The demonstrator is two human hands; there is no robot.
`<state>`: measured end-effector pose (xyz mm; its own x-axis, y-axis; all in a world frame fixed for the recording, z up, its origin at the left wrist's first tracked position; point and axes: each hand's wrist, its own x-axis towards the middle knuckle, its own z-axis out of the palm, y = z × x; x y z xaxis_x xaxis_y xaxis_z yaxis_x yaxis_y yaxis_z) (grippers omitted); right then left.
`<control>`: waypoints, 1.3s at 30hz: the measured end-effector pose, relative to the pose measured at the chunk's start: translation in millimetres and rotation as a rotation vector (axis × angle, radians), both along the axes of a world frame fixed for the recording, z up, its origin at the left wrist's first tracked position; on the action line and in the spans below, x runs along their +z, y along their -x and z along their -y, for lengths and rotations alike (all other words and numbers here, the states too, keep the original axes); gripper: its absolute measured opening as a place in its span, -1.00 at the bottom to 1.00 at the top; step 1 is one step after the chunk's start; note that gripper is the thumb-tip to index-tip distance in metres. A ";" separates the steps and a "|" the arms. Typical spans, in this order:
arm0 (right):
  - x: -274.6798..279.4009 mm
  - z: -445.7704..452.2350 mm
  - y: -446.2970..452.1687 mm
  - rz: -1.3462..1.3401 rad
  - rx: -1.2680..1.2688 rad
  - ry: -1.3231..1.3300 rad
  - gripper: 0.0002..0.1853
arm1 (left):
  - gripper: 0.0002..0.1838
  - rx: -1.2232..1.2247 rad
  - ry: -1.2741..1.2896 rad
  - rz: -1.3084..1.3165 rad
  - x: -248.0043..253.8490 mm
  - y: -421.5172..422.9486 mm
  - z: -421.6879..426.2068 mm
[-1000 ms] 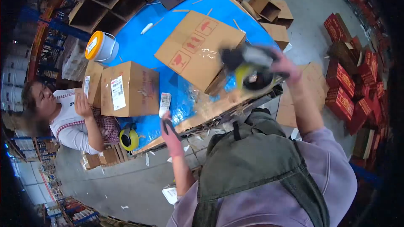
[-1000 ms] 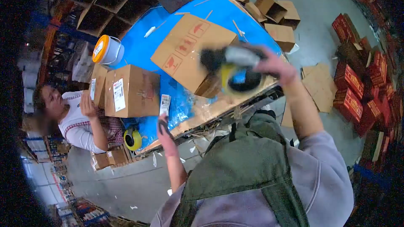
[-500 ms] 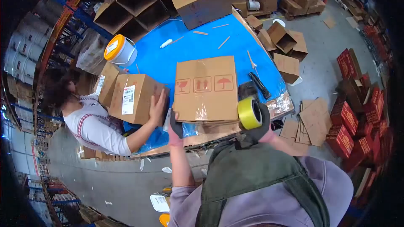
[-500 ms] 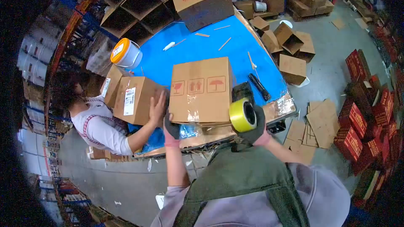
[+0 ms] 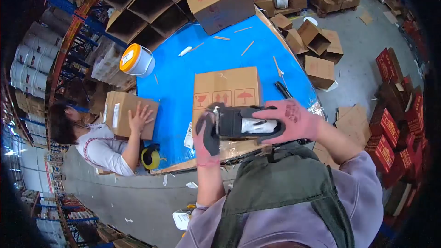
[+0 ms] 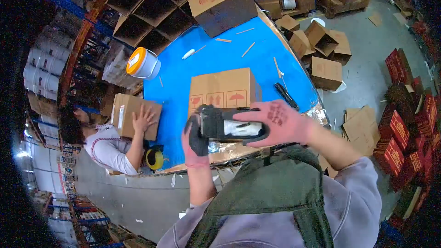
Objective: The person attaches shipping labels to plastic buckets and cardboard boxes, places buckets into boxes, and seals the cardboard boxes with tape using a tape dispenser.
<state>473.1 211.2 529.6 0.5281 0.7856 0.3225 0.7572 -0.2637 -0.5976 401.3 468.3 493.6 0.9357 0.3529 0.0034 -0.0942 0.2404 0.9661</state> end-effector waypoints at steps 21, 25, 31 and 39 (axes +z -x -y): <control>-154.5 35.8 -139.9 -1.031 -0.294 -0.694 -0.52 | -0.37 0.276 -0.266 0.099 -60.0 -122.2 -56.0; -199.5 30.6 -101.5 -1.264 -0.292 -0.856 -0.55 | -0.30 0.335 -1.159 0.092 -60.8 -130.2 -56.0; -276.9 37.3 -49.7 -1.195 -0.308 -1.181 -0.54 | -0.19 0.377 -1.056 -0.076 -68.3 -59.5 0.1; -167.5 3.8 -91.7 -1.345 -0.150 -1.003 -0.55 | -0.24 0.150 -1.200 0.018 -66.8 -14.6 -30.9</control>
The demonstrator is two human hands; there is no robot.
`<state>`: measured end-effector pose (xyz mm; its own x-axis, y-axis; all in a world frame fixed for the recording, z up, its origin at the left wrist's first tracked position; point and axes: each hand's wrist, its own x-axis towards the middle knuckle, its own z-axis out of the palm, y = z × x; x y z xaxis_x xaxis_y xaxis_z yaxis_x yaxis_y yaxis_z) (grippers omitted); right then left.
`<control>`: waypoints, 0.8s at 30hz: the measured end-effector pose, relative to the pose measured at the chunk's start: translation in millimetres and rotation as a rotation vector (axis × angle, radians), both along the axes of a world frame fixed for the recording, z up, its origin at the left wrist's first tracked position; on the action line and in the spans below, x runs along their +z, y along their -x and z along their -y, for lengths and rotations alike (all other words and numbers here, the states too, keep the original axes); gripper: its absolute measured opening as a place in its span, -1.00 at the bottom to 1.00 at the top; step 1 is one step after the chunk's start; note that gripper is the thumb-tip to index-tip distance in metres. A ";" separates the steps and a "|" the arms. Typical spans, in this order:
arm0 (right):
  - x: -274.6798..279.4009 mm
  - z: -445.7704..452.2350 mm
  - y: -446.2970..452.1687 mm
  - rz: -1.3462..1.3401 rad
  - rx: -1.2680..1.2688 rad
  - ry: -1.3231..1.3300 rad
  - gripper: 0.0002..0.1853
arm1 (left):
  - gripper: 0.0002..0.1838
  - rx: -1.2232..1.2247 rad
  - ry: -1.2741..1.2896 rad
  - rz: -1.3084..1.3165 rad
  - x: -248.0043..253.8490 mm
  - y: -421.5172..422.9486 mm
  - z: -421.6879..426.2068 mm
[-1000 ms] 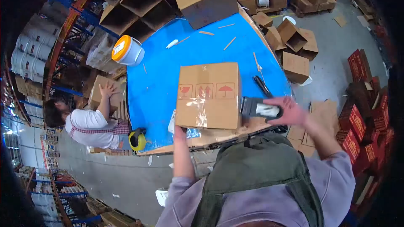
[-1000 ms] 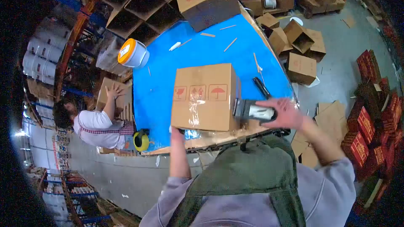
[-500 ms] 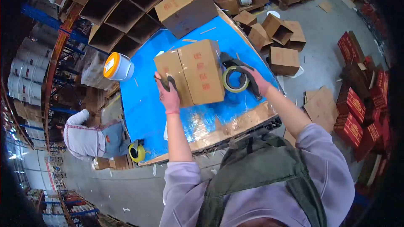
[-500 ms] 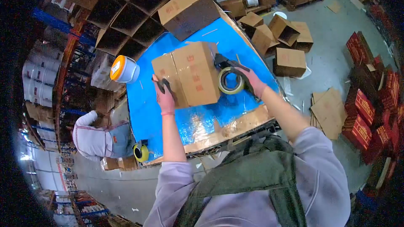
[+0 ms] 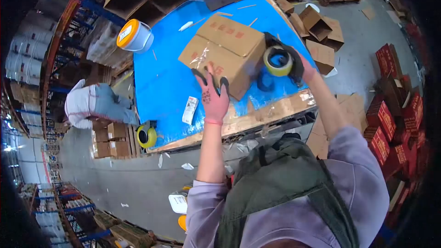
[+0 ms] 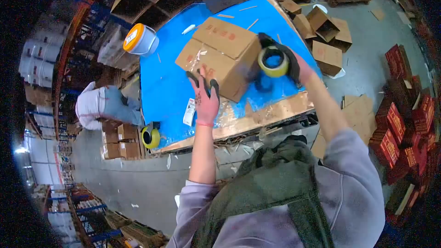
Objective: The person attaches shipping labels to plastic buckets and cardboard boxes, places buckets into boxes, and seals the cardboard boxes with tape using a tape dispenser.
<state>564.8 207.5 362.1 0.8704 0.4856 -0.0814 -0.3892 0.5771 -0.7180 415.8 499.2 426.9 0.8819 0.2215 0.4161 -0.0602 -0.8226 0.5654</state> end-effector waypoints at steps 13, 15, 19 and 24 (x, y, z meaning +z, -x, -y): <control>-32.8 -232.7 197.3 -0.145 0.070 0.123 -0.51 | -0.47 -0.349 0.746 -0.013 -43.3 2.9 -69.0; 6.5 -237.5 145.8 0.321 0.130 0.728 -0.27 | -0.50 -0.363 0.964 -0.019 -14.0 28.4 -91.2; 15.7 -190.0 172.9 1.083 0.220 1.148 0.04 | -0.62 0.154 0.739 0.019 -71.2 65.8 -150.2; 40.1 -47.0 151.6 0.514 0.536 0.923 -0.43 | -0.26 0.535 -0.141 -0.379 -156.8 76.3 -191.4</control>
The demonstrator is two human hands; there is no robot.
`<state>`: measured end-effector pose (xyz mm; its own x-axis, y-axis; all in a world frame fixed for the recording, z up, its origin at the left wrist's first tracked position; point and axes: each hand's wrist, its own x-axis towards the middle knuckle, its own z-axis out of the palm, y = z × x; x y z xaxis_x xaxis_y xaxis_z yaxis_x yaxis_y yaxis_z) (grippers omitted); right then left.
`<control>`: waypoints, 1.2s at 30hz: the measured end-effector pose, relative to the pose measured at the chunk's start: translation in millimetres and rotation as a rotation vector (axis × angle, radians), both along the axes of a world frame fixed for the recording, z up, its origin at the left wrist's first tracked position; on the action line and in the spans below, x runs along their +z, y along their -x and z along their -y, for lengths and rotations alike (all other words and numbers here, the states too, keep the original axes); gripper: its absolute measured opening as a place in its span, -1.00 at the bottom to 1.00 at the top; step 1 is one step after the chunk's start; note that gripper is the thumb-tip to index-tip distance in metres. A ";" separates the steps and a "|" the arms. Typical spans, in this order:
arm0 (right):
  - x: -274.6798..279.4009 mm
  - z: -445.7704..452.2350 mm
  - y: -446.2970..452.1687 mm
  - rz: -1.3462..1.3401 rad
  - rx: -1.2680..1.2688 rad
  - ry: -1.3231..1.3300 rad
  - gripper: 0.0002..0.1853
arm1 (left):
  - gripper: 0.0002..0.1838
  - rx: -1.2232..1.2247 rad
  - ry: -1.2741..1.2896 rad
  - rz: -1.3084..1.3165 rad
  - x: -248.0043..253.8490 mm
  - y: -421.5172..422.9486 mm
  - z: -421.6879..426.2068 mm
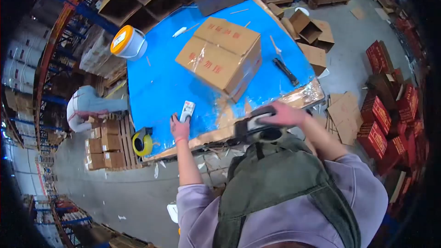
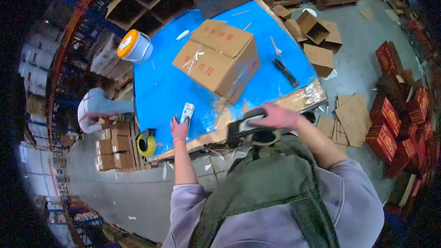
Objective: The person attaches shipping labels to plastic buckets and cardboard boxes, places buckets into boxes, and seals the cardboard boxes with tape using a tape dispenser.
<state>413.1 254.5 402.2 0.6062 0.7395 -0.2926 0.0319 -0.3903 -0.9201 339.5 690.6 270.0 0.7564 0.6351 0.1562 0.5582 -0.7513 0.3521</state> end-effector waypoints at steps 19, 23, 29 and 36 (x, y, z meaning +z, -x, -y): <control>10.3 22.9 -110.2 0.560 -0.455 -0.552 -0.41 | -0.32 0.031 0.579 0.846 194.5 3.2 264.8; 84.1 -12.8 -44.4 0.397 -0.183 -0.669 -0.24 | -0.23 -0.234 0.104 0.515 231.5 -2.3 302.6; 122.7 -3.8 -79.5 0.057 -0.129 -0.669 -0.34 | -0.75 -0.213 0.970 0.625 256.1 4.0 323.9; 140.0 17.4 -75.1 0.030 -0.183 -0.625 -0.45 | -0.85 -0.380 1.256 0.546 245.8 6.6 310.8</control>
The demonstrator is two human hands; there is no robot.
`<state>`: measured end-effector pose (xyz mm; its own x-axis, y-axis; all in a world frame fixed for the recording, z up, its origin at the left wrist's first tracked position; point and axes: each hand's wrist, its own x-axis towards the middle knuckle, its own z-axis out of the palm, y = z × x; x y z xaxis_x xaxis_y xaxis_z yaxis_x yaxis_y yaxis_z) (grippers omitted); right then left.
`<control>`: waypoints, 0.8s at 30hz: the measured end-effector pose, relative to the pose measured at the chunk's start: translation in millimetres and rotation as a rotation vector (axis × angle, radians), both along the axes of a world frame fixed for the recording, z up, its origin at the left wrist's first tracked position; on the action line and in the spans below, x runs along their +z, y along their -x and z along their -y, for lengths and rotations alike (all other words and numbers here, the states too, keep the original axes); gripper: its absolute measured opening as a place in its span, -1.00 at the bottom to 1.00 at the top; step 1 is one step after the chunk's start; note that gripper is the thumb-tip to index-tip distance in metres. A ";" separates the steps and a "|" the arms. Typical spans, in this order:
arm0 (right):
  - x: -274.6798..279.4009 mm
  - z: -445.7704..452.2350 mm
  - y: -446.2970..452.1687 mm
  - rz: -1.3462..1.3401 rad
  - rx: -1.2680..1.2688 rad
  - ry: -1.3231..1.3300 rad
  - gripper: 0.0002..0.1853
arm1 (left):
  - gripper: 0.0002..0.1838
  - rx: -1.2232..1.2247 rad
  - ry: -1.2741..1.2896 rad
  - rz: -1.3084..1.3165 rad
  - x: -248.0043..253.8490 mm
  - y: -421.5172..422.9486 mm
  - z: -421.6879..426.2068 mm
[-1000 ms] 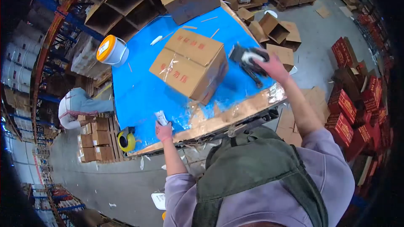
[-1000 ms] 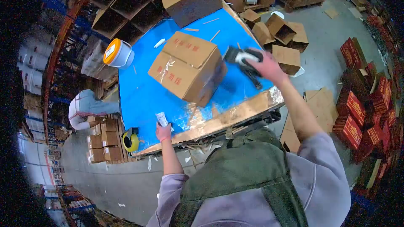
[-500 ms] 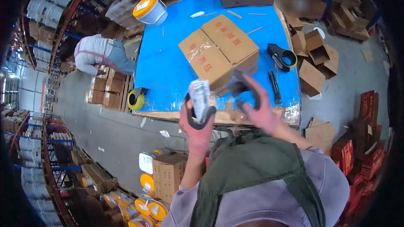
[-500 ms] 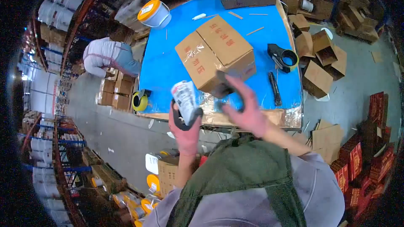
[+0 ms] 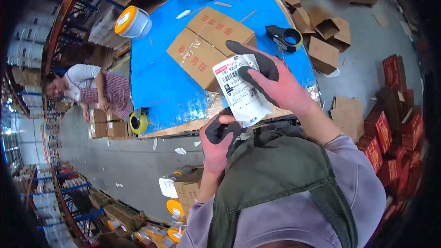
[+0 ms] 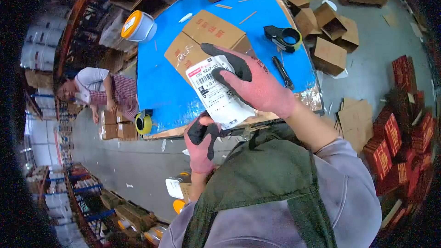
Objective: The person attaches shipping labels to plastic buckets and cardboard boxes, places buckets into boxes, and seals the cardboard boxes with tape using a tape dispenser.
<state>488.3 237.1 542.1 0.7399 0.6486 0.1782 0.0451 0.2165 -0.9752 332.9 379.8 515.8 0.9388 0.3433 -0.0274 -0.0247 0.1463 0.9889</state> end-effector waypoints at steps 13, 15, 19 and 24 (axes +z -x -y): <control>-6.4 -19.3 24.9 -0.070 -0.162 -0.083 -0.57 | -0.95 -0.212 0.065 -0.007 -7.4 7.5 -37.8; -3.4 -23.9 29.3 -0.163 -0.172 -0.151 -0.55 | -0.96 -0.222 0.092 -0.006 -8.5 9.4 -42.5; -9.7 -31.6 32.9 -0.127 -0.218 -0.163 -0.53 | -0.98 -0.206 0.075 -0.005 -9.5 10.3 -48.0; -16.8 -36.5 30.5 -0.120 -0.224 -0.117 -0.55 | -0.98 -0.194 0.080 0.043 -13.5 12.5 -50.7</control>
<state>457.8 273.5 525.4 0.8829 0.4468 0.1443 -0.0101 0.3254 -0.9455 320.4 430.5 502.3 0.9880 0.1541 -0.0060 -0.0301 0.2306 0.9726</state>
